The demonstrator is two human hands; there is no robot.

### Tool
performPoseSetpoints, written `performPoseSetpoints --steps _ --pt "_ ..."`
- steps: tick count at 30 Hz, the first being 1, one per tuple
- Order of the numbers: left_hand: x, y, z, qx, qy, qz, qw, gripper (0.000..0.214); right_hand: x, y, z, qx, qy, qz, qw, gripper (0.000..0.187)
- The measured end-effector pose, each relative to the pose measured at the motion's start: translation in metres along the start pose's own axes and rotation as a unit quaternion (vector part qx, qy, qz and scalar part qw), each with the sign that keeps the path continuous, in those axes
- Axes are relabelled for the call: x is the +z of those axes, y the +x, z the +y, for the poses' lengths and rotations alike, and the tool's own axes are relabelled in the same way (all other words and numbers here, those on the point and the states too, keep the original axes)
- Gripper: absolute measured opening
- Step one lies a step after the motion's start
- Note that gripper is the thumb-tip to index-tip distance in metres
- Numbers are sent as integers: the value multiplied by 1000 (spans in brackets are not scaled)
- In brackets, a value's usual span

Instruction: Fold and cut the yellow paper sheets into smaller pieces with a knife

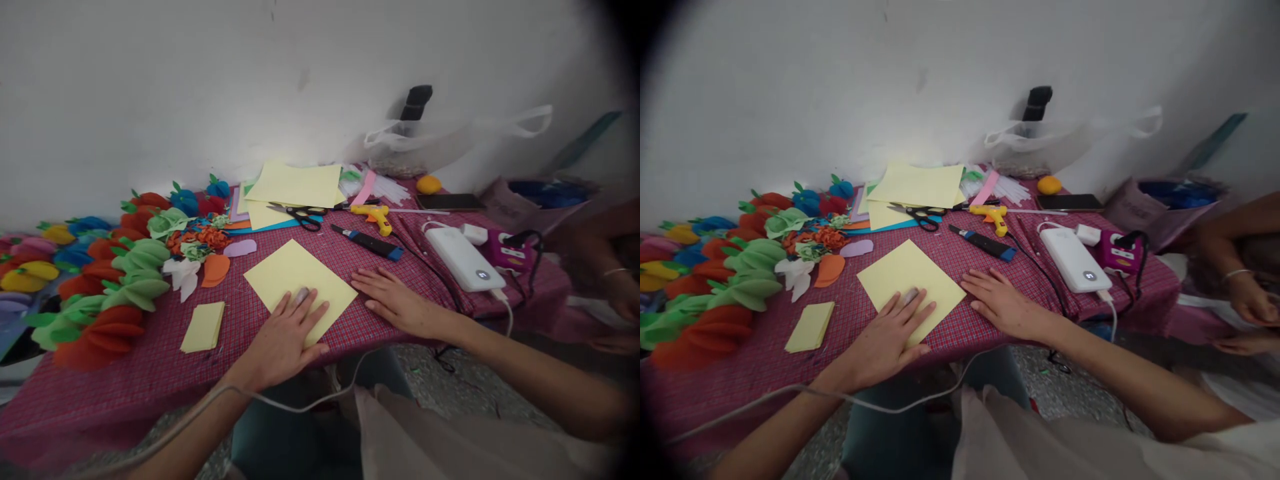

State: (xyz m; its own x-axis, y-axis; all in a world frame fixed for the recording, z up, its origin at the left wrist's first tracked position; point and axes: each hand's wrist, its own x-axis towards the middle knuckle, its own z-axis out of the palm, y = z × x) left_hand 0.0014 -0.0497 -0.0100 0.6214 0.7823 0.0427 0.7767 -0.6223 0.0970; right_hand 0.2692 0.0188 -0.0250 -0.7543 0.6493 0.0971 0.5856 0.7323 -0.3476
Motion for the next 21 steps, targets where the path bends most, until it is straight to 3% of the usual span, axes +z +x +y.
performPoseSetpoints --steps 11,21 --pt "-1 -1 0 -5 9 -14 1000 61 5 -3 -7 -6 -66 -8 998 47" --pt "-6 -1 -2 8 -56 -26 998 69 5 -2 -9 -17 -162 0 987 52"
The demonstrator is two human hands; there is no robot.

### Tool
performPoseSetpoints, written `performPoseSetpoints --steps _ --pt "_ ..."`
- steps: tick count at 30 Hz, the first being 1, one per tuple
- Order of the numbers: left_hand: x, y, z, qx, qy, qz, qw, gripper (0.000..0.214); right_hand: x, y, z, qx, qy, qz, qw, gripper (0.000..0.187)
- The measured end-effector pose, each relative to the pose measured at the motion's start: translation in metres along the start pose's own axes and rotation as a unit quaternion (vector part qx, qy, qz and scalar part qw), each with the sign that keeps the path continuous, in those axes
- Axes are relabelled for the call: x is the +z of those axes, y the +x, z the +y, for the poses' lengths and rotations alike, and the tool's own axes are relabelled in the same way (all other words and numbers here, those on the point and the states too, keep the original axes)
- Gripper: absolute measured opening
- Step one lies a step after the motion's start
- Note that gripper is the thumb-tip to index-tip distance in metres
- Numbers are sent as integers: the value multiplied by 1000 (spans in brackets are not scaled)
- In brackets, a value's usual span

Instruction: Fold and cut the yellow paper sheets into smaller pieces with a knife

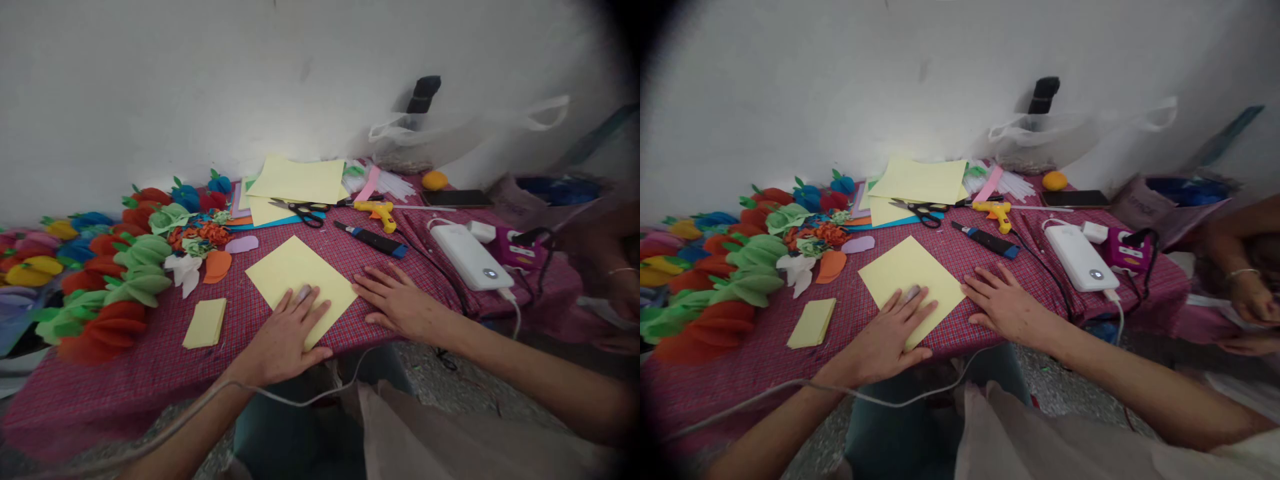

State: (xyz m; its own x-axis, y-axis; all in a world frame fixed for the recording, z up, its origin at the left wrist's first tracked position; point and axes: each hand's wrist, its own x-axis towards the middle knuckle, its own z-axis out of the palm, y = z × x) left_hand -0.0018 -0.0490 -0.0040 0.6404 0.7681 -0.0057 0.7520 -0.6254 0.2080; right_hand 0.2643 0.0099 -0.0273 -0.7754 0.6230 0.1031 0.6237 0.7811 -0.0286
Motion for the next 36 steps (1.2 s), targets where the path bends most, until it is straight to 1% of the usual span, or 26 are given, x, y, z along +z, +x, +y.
performPoseSetpoints --steps 2,4,6,8,10,13,15,17,19,21,23,25,26,31,36 --pt "-7 -6 -4 13 -34 -11 999 70 0 0 0 -4 -15 4 1000 53" --pt "-14 -15 -10 5 -56 -8 998 59 0 1 0 -8 -25 8 1000 53" --pt "-16 -24 -16 -14 -60 10 998 50 1 1 0 -10 -30 11 999 52" --pt "-12 -32 -20 -18 -54 19 998 47 2 1 -1 -10 -31 9 999 51" --pt "-5 -37 -21 -6 -47 19 999 47 2 1 -1 -7 -29 6 1000 50" --pt "3 -39 -19 9 -38 23 999 49 3 1 -1 -7 -14 9 1000 49" --pt "5 -38 -18 11 -35 27 999 49 2 1 -1 -14 5 15 1000 49" --pt "5 -37 -17 11 -34 31 999 50 1 1 -2 -19 27 32 999 47" --pt "5 -38 -17 11 -32 46 998 50 -1 3 -6 -28 47 62 997 42" --pt "6 -40 -15 9 -27 85 996 48 -5 6 -15 -52 69 93 992 34" --pt "11 -45 -11 0 -17 136 991 41 -9 12 -26 -89 96 112 985 28" --pt "17 -53 -5 -10 -4 176 984 34 -11 21 -38 -125 126 114 977 26" --pt "20 -56 -2 -13 3 187 982 32 -11 26 -44 -144 140 113 973 25" --pt "34 -71 12 3 33 209 977 34 -5 49 -62 -204 189 97 956 22" --pt "39 -74 10 5 34 207 978 37 0 58 -68 -235 205 85 946 21"
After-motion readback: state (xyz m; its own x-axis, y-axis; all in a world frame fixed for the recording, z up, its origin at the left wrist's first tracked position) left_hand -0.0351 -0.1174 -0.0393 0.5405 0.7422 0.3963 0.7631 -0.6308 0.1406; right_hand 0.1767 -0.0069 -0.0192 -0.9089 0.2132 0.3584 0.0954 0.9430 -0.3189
